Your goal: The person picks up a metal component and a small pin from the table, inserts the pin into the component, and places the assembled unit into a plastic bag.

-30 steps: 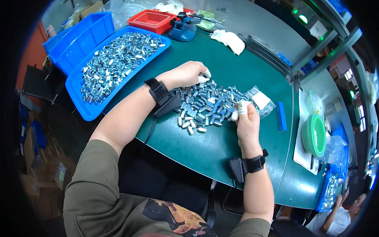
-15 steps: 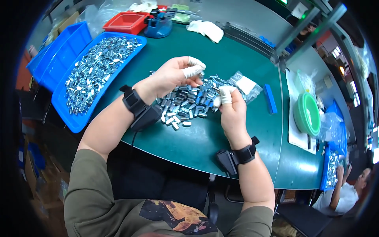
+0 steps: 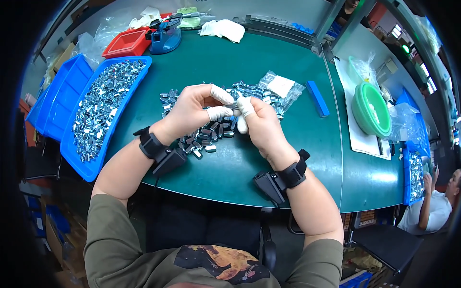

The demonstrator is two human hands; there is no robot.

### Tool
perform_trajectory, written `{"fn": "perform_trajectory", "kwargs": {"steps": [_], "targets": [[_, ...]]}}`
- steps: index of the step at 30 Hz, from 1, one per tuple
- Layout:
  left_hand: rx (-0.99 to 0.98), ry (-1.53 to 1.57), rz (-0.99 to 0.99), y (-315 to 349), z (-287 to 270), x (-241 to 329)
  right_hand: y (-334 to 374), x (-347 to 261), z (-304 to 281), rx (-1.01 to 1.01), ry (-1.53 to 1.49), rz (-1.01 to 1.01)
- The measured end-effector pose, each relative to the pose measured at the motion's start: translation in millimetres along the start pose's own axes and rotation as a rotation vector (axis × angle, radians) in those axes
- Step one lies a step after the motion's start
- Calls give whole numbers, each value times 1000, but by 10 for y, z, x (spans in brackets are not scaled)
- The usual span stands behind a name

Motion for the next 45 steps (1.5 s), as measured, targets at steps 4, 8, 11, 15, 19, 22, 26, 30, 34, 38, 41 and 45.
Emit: {"fn": "perform_trajectory", "kwargs": {"steps": [4, 8, 11, 15, 19, 22, 26, 30, 34, 38, 41, 45], "targets": [[62, -269, 205, 40, 7, 228, 30, 17, 42, -201, -238, 302], [171, -161, 174, 79, -18, 319, 33, -61, 125, -144, -414, 231], [177, -208, 241, 98, -9, 312, 35, 14, 136, -188, -540, 276], [175, -254, 305, 117, 13, 344, 58, -2, 155, -198, -554, 338], [96, -353, 315, 117, 4, 356, 58, -39, 175, -181, -510, 346], [152, -215, 264, 34, -106, 293, 31, 64, 85, -165, -487, 284], [481, 80, 108, -65, -681, 145, -25, 88, -5, -73, -468, 253], [602, -240, -92, -26, -1040, -90, -9, 43, 66, 8, -458, 274], [330, -704, -360, -44, -882, -146, -13, 81, 69, 22, -339, 265], [148, -858, -457, -72, -842, -238, -30, 66, 50, 18, -137, 176], [155, -653, -463, -108, -819, -254, -32, 38, 43, -11, -66, 117], [152, -44, -454, -105, -579, -163, -19, 24, 60, -52, -80, 89]]}}
Point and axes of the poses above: each hand's wrist, its own y-axis away from the middle knuckle, its own z-axis out of the palm, x = y × z, the point moved 4 cm from there along -y, towards the middle knuckle, and after that the axes turned 9 degrees about -z, right-handed, at the moved point
